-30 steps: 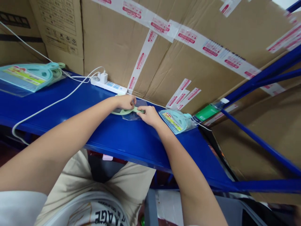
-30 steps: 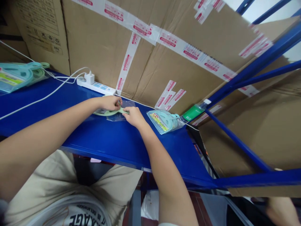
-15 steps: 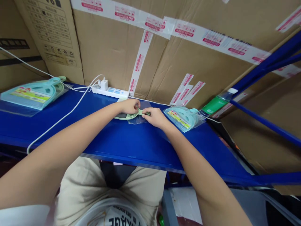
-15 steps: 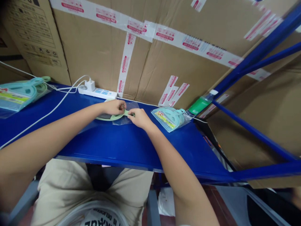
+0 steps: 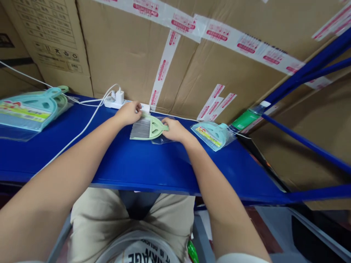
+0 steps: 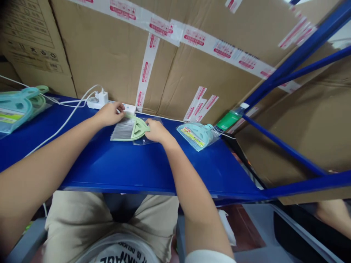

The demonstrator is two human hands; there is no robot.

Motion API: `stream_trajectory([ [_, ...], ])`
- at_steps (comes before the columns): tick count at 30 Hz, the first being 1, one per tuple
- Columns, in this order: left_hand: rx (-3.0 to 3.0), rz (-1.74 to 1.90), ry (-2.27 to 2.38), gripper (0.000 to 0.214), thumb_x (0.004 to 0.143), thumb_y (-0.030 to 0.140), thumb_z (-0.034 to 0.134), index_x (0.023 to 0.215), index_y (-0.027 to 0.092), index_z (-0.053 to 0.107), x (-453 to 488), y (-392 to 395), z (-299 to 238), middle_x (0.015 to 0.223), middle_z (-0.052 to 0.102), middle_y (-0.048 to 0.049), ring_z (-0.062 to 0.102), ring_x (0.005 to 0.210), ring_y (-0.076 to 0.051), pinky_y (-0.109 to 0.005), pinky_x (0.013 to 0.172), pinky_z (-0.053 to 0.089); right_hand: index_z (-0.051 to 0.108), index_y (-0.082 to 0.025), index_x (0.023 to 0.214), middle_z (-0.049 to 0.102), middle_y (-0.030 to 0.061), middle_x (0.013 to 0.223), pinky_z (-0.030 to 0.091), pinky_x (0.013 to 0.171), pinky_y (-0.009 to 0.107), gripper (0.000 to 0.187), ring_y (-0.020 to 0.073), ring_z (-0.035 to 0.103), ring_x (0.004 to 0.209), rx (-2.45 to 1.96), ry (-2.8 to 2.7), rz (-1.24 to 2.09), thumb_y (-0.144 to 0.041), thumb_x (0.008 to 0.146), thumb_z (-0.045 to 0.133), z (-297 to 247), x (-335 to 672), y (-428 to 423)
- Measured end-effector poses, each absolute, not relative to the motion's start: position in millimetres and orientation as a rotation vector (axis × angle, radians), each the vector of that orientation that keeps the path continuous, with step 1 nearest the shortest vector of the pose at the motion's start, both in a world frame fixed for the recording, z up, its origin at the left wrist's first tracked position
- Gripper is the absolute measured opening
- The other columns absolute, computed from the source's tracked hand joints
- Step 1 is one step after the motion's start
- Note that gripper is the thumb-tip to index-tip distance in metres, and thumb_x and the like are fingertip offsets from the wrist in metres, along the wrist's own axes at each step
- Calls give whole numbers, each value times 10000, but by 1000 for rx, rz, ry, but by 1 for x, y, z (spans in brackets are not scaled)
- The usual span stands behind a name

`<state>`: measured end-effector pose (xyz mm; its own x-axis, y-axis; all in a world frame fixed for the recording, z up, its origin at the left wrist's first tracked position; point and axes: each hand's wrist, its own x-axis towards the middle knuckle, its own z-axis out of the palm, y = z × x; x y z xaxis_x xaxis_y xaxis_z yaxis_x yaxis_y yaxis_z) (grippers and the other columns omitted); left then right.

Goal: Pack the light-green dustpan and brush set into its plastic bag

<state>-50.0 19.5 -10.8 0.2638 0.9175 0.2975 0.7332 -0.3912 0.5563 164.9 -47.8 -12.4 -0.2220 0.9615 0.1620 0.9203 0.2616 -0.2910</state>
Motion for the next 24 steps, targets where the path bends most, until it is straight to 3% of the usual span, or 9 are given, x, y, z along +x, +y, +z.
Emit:
stream_trajectory([
  [5, 2106, 906, 1629, 418, 839, 352, 653, 1217, 174, 646, -46, 23, -10, 1176, 730, -142, 665, 1149, -302, -391, 1013, 489, 677, -186, 1109, 757, 106, 1111, 531, 940, 396, 406, 269, 701, 1045, -1657, -2097, 181, -61, 735, 579, -29, 177, -44],
  [10, 1700, 1007, 1500, 386, 895, 501, 581, 987, 157, 732, -35, 12, -2, 948, 768, -146, 704, 1081, -343, -448, 957, 550, 658, -206, 1140, 738, 106, 1132, 519, 982, 490, 444, 305, 669, 1094, -1463, -1972, 92, -117, 712, 578, -34, 187, -36],
  [16, 1312, 1151, 1250, 262, 698, 290, 811, 929, 178, 758, -24, -3, 3, 876, 785, -106, 751, 959, -308, -434, 895, 602, 624, -231, 1181, 713, 96, 1130, 497, 1032, 531, 445, 294, 644, 1116, -1329, -1911, 47, -157, 745, 567, -34, 188, -32],
  [20, 1258, 1213, 1308, 181, 704, 190, 783, 880, 184, 742, -33, -4, 16, 864, 772, -81, 741, 997, -304, -464, 944, 592, 545, -193, 1320, 674, 148, 1218, 467, 1083, 532, 555, 301, 629, 1174, -1433, -1809, 23, -180, 768, 607, -33, 198, -27],
  [24, 1311, 1157, 1455, 159, 707, 154, 809, 802, 180, 685, -57, -5, 36, 855, 742, -51, 722, 994, -280, -486, 1024, 542, 541, -136, 1314, 666, 207, 1248, 458, 1100, 524, 507, 330, 624, 1216, -1785, -1688, 54, -226, 822, 617, -31, 215, -24],
])
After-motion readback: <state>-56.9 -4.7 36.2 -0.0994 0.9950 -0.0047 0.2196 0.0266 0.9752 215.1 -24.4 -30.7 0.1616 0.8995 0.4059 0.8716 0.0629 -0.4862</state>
